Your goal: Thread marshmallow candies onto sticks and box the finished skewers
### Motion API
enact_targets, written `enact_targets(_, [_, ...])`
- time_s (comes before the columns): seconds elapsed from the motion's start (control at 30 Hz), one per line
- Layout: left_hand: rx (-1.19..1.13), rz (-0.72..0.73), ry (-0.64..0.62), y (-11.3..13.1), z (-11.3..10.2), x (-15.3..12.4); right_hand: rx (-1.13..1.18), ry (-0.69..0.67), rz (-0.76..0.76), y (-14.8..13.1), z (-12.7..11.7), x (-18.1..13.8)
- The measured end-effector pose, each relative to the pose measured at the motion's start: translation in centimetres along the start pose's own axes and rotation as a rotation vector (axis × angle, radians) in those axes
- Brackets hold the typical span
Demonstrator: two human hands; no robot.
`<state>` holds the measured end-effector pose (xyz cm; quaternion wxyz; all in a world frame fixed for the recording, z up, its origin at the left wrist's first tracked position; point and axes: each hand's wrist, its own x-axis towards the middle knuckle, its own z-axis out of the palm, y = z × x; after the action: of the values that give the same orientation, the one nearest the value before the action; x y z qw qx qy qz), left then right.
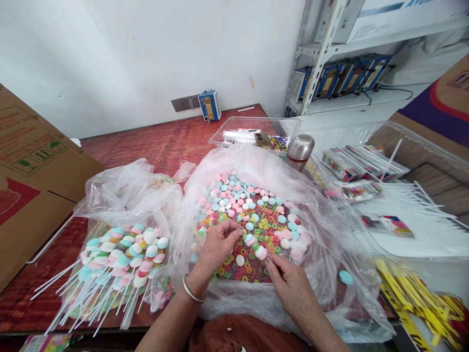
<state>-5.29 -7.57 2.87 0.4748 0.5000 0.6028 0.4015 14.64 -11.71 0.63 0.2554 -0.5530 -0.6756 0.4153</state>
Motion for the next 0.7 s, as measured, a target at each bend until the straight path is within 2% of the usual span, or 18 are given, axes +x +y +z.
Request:
enact_targets(0.2, [-0.164, -0.081, 0.043, 0.2, 0.6, -0.5, 0.059, -0.017, 0.04, 0.1, 0.1, -0.1])
enact_targets(0.37, [-0.307, -0.009, 0.153, -0.6, 1.8, -0.8, 0.12, -0.042, 0.069, -0.1, 0.2, 0.0])
enact_targets(0.53, [-0.43, -0.005, 0.189, -1.7, 2.6, -0.9, 0.186, -0.053, 0.086, -0.1, 0.6, 0.0])
enact_targets(0.7, [-0.598, -0.02, 0.217, -1.9, 3.3, -1.2, 0.342, -0.133, 0.142, 0.4, 1.2, -0.2])
